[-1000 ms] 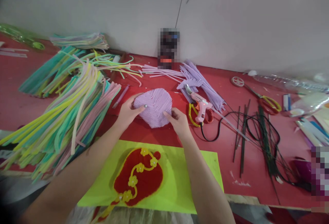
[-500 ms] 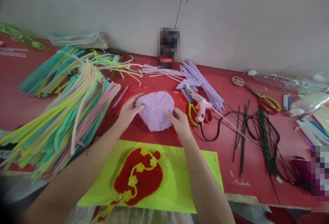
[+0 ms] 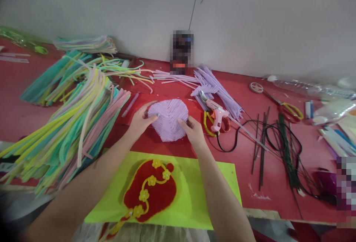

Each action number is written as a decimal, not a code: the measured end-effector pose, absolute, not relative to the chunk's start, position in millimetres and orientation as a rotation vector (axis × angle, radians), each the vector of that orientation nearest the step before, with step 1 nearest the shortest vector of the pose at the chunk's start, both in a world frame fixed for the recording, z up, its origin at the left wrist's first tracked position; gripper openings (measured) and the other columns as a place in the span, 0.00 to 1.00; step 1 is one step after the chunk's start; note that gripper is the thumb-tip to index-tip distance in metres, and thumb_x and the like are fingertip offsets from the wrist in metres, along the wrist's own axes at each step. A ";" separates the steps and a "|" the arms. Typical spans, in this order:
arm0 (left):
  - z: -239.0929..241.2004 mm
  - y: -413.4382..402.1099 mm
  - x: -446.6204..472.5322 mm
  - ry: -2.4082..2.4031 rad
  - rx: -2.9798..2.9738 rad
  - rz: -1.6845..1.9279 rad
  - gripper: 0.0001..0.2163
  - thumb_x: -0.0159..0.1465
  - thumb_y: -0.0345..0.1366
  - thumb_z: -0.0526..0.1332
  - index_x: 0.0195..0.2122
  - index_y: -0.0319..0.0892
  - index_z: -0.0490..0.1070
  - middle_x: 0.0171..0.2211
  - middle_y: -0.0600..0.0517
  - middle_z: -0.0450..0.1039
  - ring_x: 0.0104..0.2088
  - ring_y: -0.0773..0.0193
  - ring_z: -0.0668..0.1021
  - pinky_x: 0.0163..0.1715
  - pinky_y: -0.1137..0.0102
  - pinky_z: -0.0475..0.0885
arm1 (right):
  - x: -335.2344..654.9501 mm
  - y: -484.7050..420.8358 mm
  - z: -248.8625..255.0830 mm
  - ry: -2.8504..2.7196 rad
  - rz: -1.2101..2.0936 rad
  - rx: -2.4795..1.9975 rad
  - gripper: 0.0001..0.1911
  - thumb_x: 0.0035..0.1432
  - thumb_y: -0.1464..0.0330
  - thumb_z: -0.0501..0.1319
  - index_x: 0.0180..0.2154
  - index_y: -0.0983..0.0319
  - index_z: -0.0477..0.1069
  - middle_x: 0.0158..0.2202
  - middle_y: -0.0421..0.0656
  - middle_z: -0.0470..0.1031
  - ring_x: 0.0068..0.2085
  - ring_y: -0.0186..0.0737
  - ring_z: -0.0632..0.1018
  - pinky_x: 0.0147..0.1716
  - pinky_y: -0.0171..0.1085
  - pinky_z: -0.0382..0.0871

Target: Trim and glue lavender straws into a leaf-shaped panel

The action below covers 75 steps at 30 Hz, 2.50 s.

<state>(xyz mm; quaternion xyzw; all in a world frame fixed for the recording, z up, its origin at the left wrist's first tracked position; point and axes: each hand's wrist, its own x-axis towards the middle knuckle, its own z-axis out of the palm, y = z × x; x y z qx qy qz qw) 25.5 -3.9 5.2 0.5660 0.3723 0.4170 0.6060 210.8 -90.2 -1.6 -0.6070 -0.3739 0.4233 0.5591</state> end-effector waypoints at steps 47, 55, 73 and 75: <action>-1.0 -0.5 24.1 0.868 1.352 1.014 0.19 0.61 0.43 0.60 0.52 0.43 0.71 0.56 0.45 0.70 0.55 0.55 0.72 0.55 0.60 0.66 | 213.5 -89.1 -7.8 -0.859 1.008 -1.401 0.15 0.47 0.55 0.68 0.32 0.59 0.75 0.30 0.40 0.77 0.34 0.42 0.76 0.36 0.41 0.70; -3.2 4.6 22.3 0.738 0.882 1.127 0.17 0.66 0.46 0.53 0.46 0.42 0.75 0.56 0.45 0.71 0.58 0.56 0.71 0.59 0.59 0.63 | 216.9 -90.3 -7.2 -0.784 0.991 -1.349 0.17 0.49 0.56 0.68 0.38 0.58 0.76 0.36 0.42 0.80 0.39 0.44 0.78 0.41 0.43 0.72; -3.6 8.4 21.5 0.743 0.623 1.126 0.08 0.57 0.40 0.66 0.36 0.43 0.76 0.39 0.51 0.78 0.43 0.66 0.78 0.50 0.68 0.68 | 217.0 -91.3 -1.4 -0.722 0.996 -1.307 0.16 0.49 0.57 0.68 0.40 0.57 0.76 0.38 0.41 0.80 0.40 0.43 0.79 0.42 0.43 0.73; -3.5 9.1 22.5 0.776 0.571 1.142 0.07 0.53 0.36 0.69 0.28 0.42 0.72 0.29 0.55 0.75 0.34 0.71 0.78 0.44 0.72 0.70 | 216.8 -91.3 -1.5 -0.725 0.996 -1.322 0.17 0.49 0.57 0.68 0.40 0.57 0.76 0.38 0.41 0.80 0.40 0.44 0.79 0.42 0.44 0.73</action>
